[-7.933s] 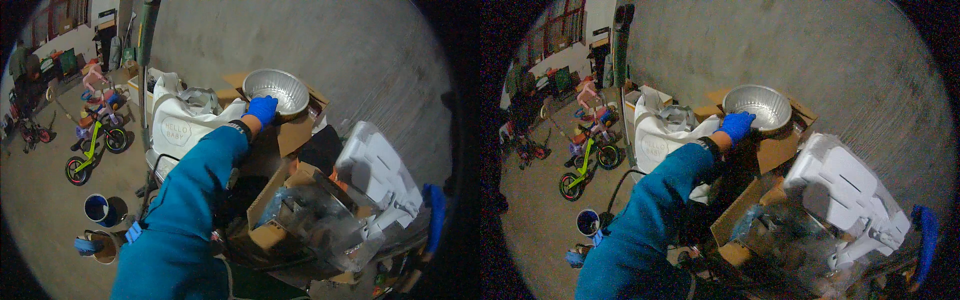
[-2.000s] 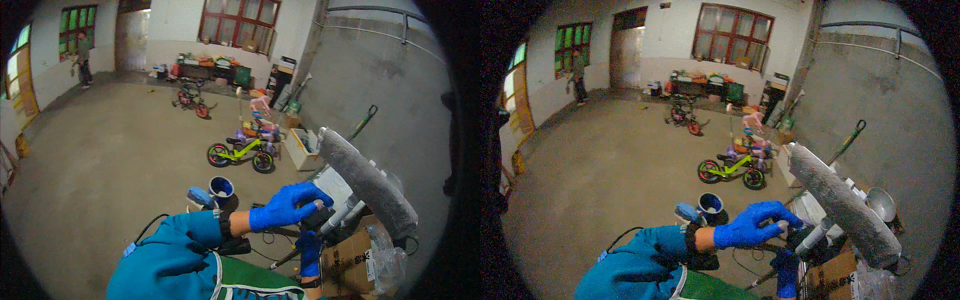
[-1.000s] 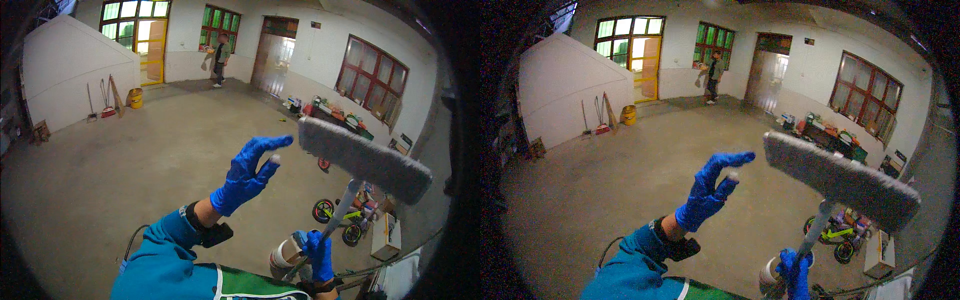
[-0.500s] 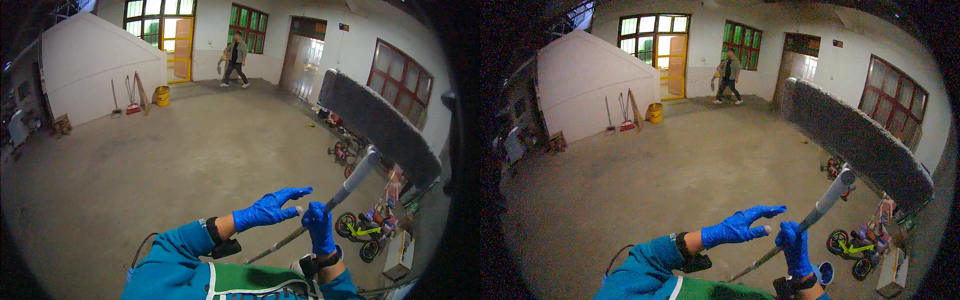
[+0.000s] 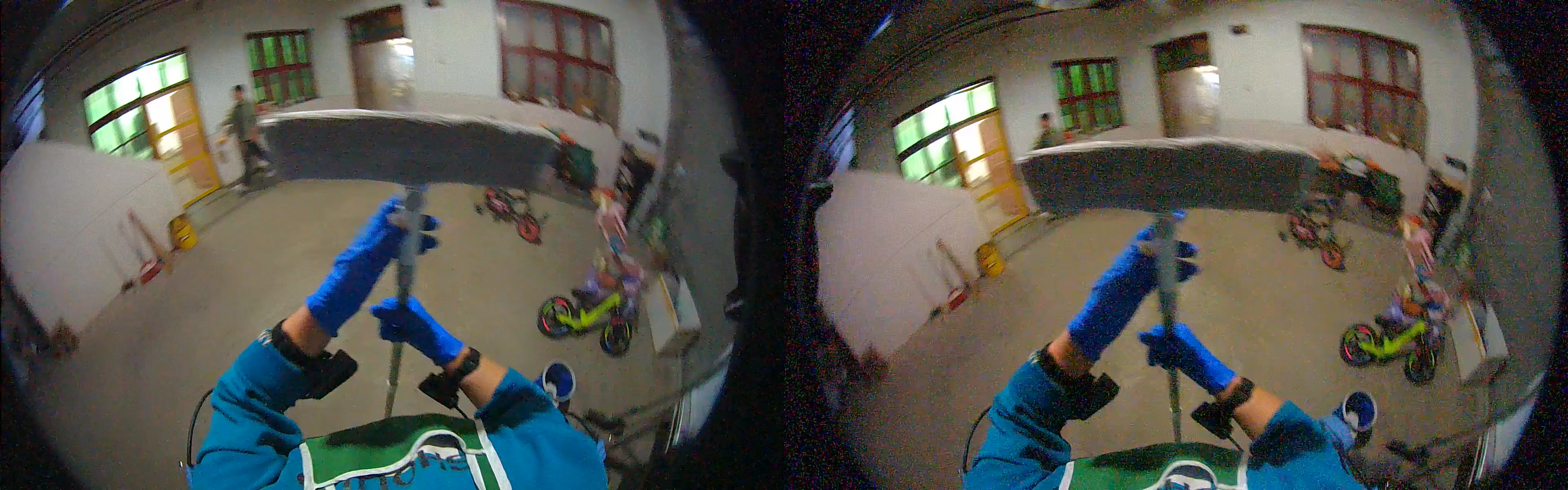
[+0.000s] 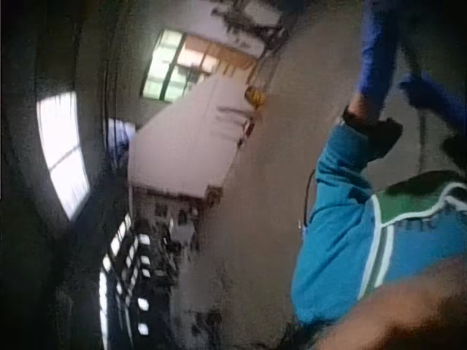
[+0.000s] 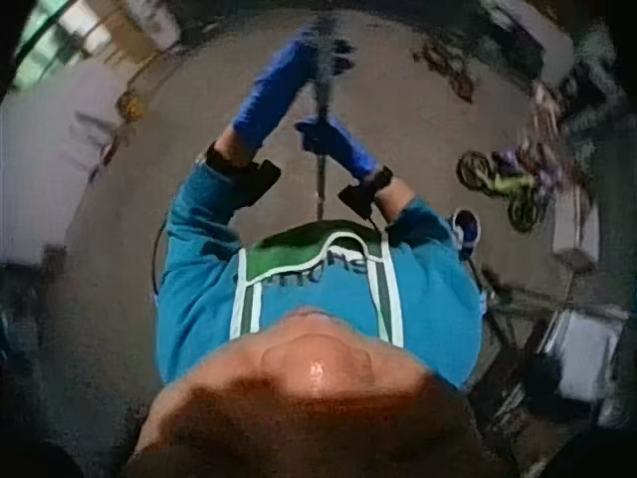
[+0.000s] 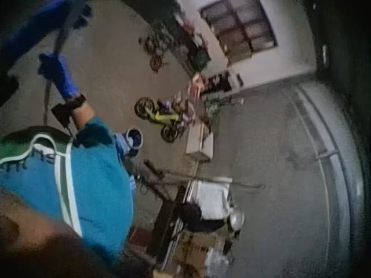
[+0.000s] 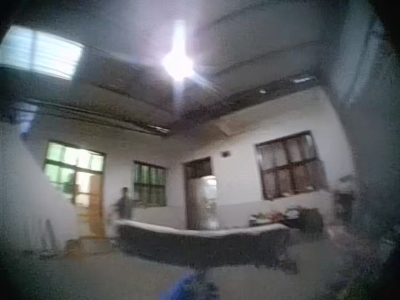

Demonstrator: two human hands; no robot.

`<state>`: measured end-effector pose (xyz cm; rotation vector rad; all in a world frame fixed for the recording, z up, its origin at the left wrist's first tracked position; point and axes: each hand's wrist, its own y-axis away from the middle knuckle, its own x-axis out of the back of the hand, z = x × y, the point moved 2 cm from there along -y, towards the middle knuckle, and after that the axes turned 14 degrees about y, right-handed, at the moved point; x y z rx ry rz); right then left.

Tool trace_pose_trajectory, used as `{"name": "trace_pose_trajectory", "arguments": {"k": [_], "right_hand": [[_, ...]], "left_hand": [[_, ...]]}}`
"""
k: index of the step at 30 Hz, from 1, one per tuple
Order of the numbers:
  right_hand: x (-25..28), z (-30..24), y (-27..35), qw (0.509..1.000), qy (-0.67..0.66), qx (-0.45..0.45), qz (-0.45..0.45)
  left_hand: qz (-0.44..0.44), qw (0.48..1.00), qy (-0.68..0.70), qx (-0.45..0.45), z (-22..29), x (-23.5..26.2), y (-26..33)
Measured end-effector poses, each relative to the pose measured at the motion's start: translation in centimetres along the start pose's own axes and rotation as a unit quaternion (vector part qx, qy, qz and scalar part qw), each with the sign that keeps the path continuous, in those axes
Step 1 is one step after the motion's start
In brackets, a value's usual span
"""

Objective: The person assembles a mop by attaching a gray pad to a white mop head, then uses a blue cloth and a spray bottle to wipe a plastic toy on a windowsill.

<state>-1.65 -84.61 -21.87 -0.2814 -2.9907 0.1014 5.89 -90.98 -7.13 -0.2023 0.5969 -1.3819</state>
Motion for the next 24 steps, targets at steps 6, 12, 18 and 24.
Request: {"name": "trace_pose_trajectory", "arguments": {"k": [6, 12, 18, 24], "right_hand": [[0.9, 1.3, -3.6, 0.977, -0.116, 0.179, -0.003], [0.9, 1.5, -7.1, 0.954, -0.186, 0.169, 0.166], [2.6, -1.5, -0.8, 0.841, -0.142, 0.288, 0.435], [0.8, -6.6, 18.7, 0.585, 0.062, 0.041, 0.808]], "left_hand": [[0.080, 0.996, -0.048, -0.014, -3.0, 3.2, -2.4], [-0.012, 1.000, -0.014, -0.001, -0.6, 5.6, -7.1], [-0.186, 0.981, 0.001, 0.051, -1.6, 6.1, -10.2], [-0.201, 0.932, 0.044, 0.299, -9.6, 12.3, -7.8]]}}
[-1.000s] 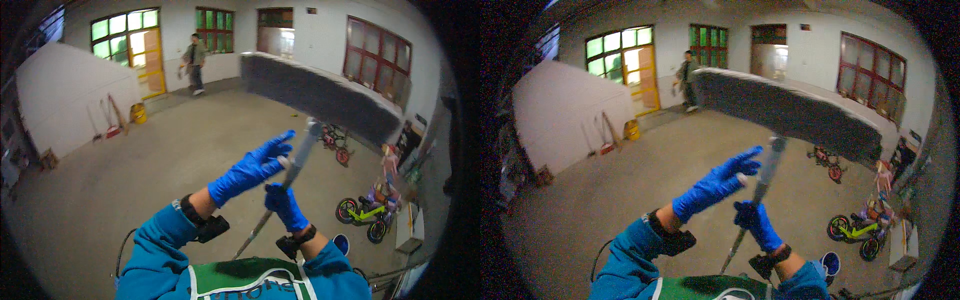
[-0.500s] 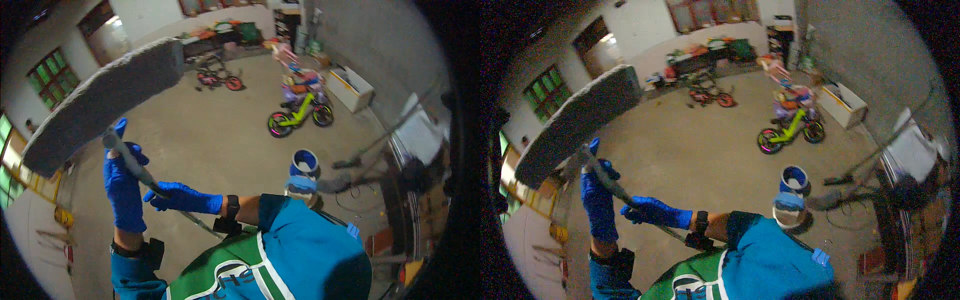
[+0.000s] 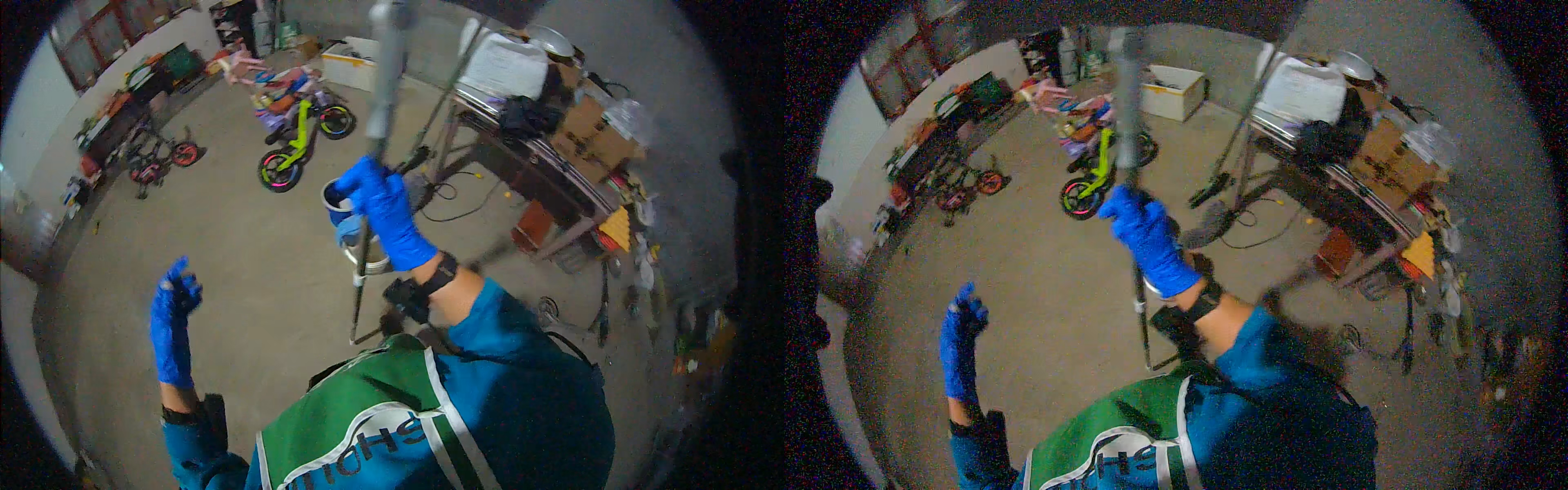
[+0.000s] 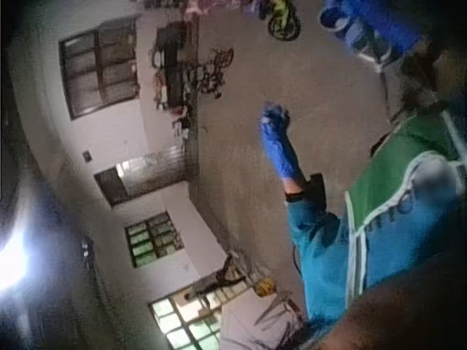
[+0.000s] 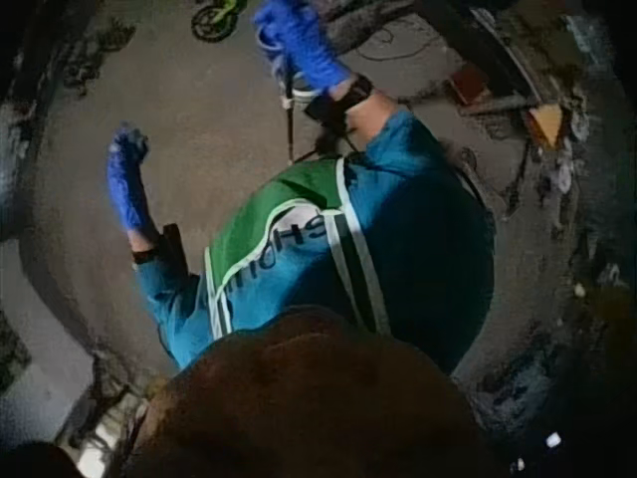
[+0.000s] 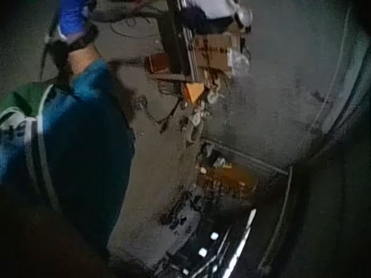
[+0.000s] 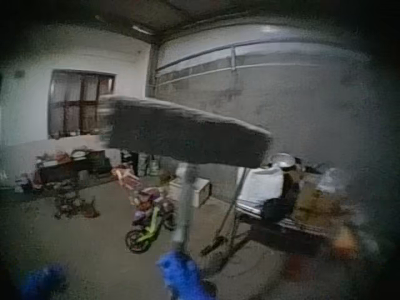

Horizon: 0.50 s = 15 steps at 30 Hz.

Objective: The person assembles a mop by attaching a gray pad to a white mop head, then uses a blue cloth and a spray bottle to wipe a plastic toy on a windowsill.

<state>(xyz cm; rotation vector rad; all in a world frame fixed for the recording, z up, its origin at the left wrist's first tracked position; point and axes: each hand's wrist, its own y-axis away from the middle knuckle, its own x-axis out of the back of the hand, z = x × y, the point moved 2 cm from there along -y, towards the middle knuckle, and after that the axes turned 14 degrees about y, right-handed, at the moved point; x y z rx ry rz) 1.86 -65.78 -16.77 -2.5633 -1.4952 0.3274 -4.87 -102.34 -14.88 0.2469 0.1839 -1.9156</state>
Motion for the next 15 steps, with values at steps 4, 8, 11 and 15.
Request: {"name": "trace_pose_trajectory", "arguments": {"k": [4, 8, 11, 15], "right_hand": [[12.1, -5.5, -0.5, 0.977, 0.101, 0.018, 0.185], [26.8, -7.2, -2.4, 0.936, 0.153, 0.056, 0.312], [36.8, -7.2, -5.1, 0.918, 0.159, 0.069, 0.357], [46.4, -6.0, -9.2, 0.898, 0.170, 0.059, 0.401]], "left_hand": [[0.031, 0.991, -0.004, 0.134, -8.1, 2.1, 1.3], [0.056, 0.982, -0.024, 0.178, -14.7, -2.7, 0.7], [0.052, 0.980, -0.040, 0.186, -17.5, -9.3, -1.7], [0.007, 0.979, -0.054, 0.196, -19.9, -19.4, -5.8]]}}
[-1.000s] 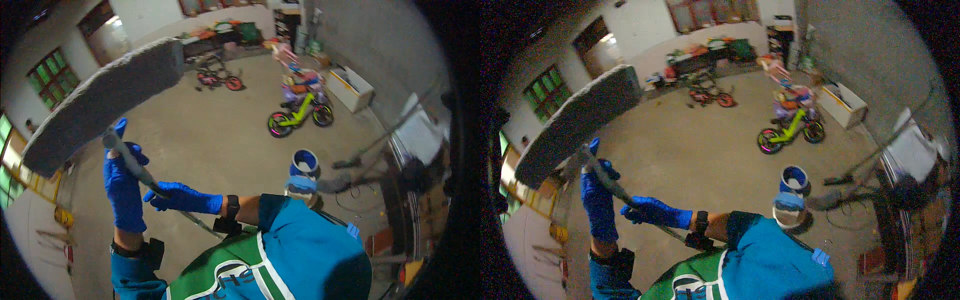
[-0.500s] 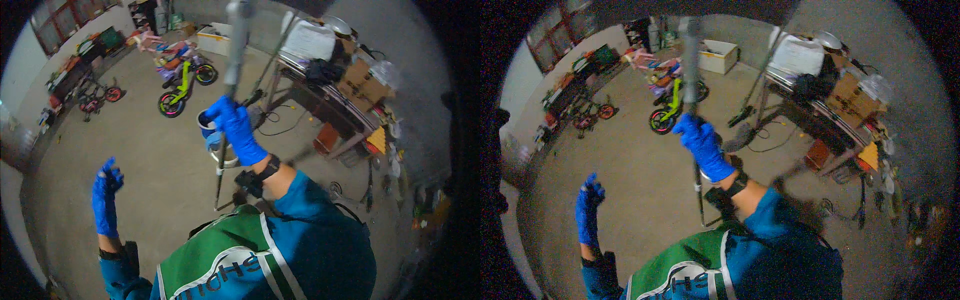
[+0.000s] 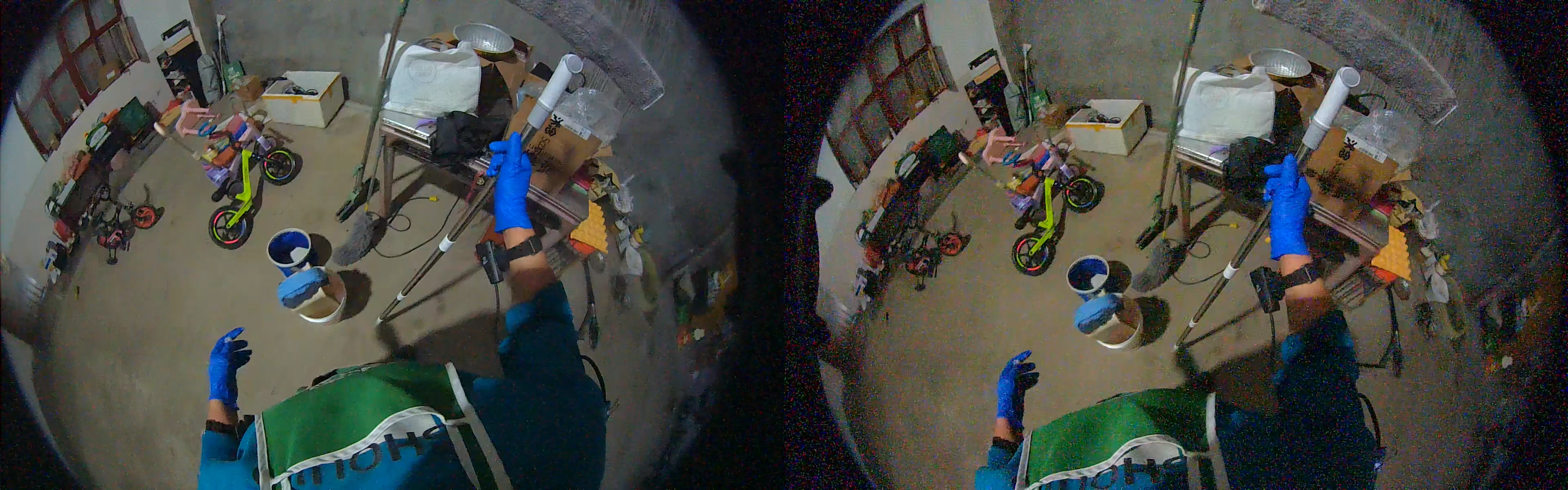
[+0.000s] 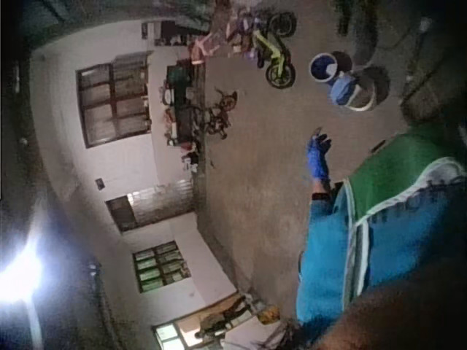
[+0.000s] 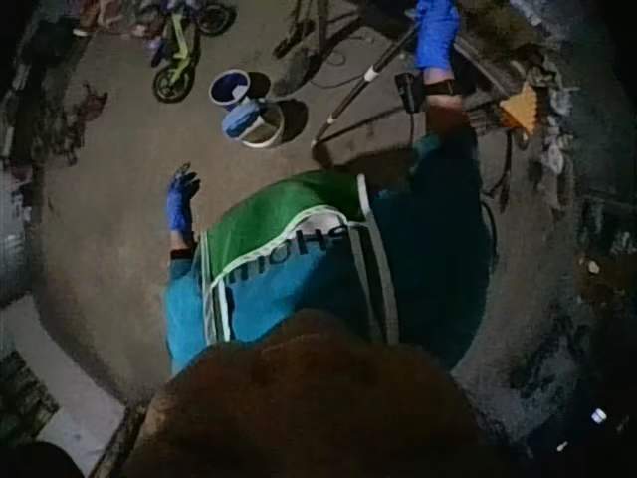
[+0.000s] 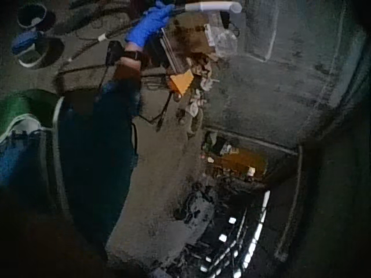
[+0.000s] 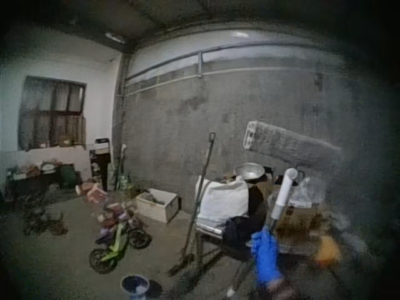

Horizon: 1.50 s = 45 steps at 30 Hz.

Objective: The person assembles a mop by attaching a gray pad to a white mop head, then uses a blue cloth and a spray bottle to wipe a plastic toy on a windowsill.

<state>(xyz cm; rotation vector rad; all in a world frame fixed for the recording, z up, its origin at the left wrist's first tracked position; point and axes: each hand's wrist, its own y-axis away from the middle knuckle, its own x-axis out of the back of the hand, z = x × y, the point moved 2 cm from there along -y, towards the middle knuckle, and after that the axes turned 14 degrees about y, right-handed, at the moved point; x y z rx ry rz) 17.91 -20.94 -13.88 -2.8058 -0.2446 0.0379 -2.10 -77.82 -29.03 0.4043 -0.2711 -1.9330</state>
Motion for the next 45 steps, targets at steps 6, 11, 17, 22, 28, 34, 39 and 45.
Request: {"name": "trace_pose_trajectory", "arguments": {"k": [6, 11, 17, 22, 28, 34, 39, 45], "right_hand": [[0.2, 6.5, -11.6, 1.000, -0.006, -0.005, 0.008], [-2.0, 10.8, -17.5, 0.999, 0.014, -0.025, 0.014], [-3.5, 14.3, -22.1, 0.999, 0.012, -0.035, -0.014], [-4.2, 15.9, -24.5, 0.999, 0.022, 0.002, -0.048], [-2.7, 24.0, -27.1, 0.913, 0.374, -0.101, -0.131], [-2.1, 31.8, -30.6, 0.813, 0.577, 0.019, -0.075], [-0.4, 36.3, -32.5, 0.777, 0.610, 0.107, -0.110], [1.0, 39.5, -32.9, 0.800, 0.567, 0.121, -0.153]], "left_hand": [[-0.069, 0.998, 0.003, 0.008, 1.8, -11.2, -5.0], [-0.070, 0.996, -0.039, 0.033, 1.8, -11.6, -8.9], [-0.054, 0.997, -0.051, 0.023, 1.8, -9.2, -16.1], [-0.029, 0.998, -0.018, 0.059, 1.8, -8.4, -21.7], [-0.032, 0.997, -0.029, 0.058, 1.8, -7.6, -24.7], [0.022, 0.992, -0.067, 0.108, 0.6, -6.5, -24.4], [0.037, 0.990, -0.037, 0.132, -1.5, -5.4, -22.7], [0.029, 0.985, -0.041, 0.163, -3.2, -5.7, -21.8]]}}
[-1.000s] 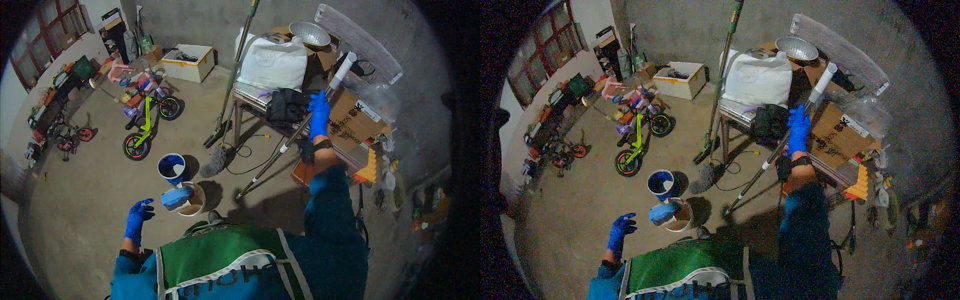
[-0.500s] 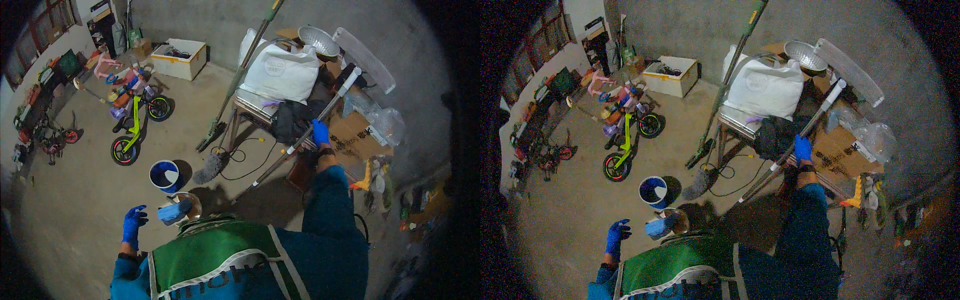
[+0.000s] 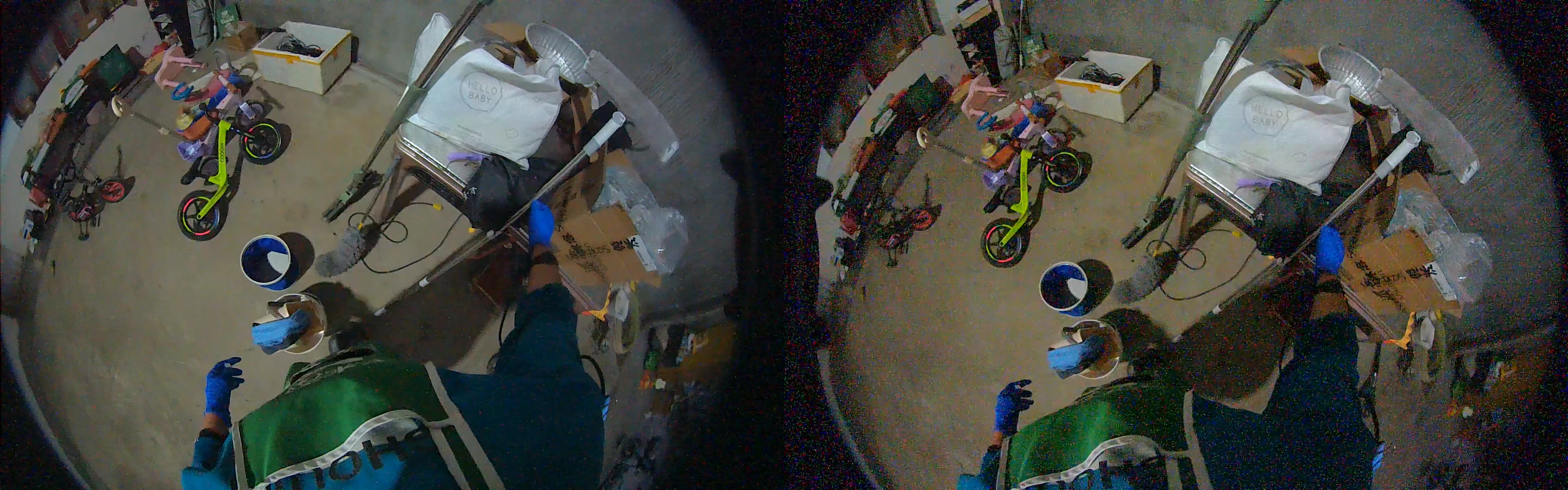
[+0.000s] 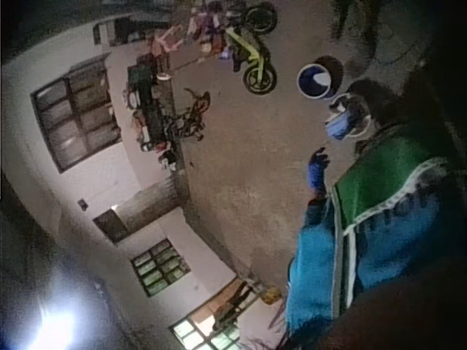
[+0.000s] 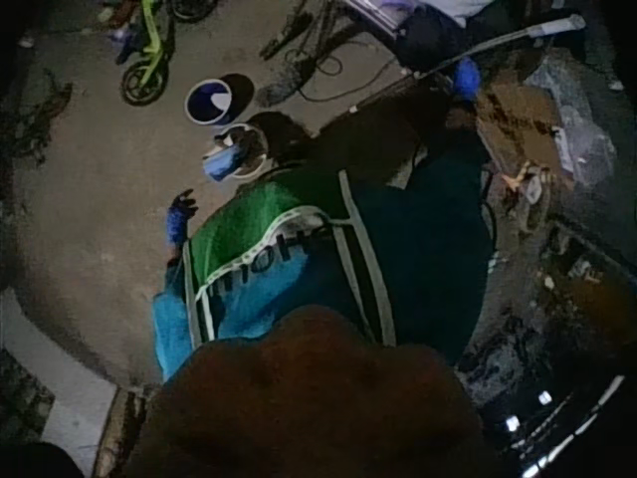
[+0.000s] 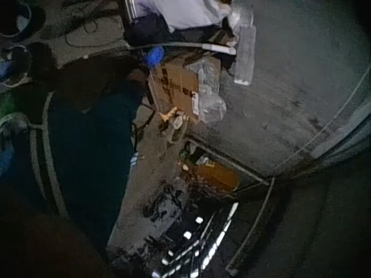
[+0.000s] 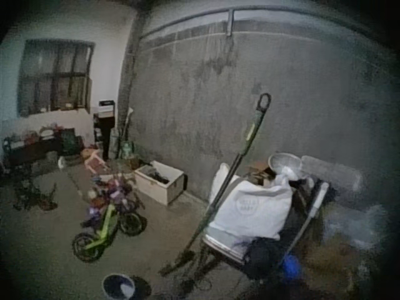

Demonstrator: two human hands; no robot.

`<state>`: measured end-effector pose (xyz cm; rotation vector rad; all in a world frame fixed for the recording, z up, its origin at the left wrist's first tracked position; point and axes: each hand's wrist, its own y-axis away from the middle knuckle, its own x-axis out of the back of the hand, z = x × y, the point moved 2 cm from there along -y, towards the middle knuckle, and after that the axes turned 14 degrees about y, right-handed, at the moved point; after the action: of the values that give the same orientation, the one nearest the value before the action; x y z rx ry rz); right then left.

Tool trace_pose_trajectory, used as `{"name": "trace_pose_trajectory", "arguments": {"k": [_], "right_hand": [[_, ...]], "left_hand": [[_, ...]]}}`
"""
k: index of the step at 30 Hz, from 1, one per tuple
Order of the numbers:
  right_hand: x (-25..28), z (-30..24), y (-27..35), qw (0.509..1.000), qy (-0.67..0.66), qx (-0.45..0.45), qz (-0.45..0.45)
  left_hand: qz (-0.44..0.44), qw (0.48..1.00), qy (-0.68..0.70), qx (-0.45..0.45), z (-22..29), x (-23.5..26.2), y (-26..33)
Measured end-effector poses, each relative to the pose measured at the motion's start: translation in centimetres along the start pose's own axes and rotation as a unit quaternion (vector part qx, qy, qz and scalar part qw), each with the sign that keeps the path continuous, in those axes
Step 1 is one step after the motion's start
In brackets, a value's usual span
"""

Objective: The person assembles a mop by attaching a gray pad to a white mop head, then uses a blue cloth and a spray bottle to wipe a plastic toy on a windowsill.

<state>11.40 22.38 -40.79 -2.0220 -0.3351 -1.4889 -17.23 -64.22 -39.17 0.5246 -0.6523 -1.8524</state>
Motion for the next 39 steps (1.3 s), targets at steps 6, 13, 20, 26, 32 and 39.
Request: {"name": "trace_pose_trajectory", "arguments": {"k": [6, 13, 20, 26, 32, 39], "right_hand": [[5.2, -7.2, 3.7, 0.927, 0.071, -0.047, 0.366], [-1.0, -15.8, 10.0, 0.966, -0.201, -0.161, 0.018], [-13.1, -28.1, 19.6, 0.820, -0.397, 0.055, -0.408], [-15.8, -40.5, 27.8, 0.763, -0.274, 0.156, -0.564], [-17.8, -50.6, 34.8, 0.762, -0.183, 0.361, -0.506], [-21.9, -54.1, 41.6, 0.849, -0.146, 0.412, -0.296]], "left_hand": [[0.007, 0.999, 0.033, 0.039, 0.2, -2.2, -0.8], [0.002, 0.999, 0.039, -0.014, -3.1, -2.6, -0.1], [0.065, 0.997, 0.025, 0.039, -7.8, -3.4, 5.3], [0.118, 0.984, 0.111, 0.069, -13.2, -3.4, 10.8], [0.130, 0.977, 0.127, 0.111, -16.9, -2.6, 13.5], [0.144, 0.968, 0.155, 0.138, -20.5, 2.4, 14.1]]}}
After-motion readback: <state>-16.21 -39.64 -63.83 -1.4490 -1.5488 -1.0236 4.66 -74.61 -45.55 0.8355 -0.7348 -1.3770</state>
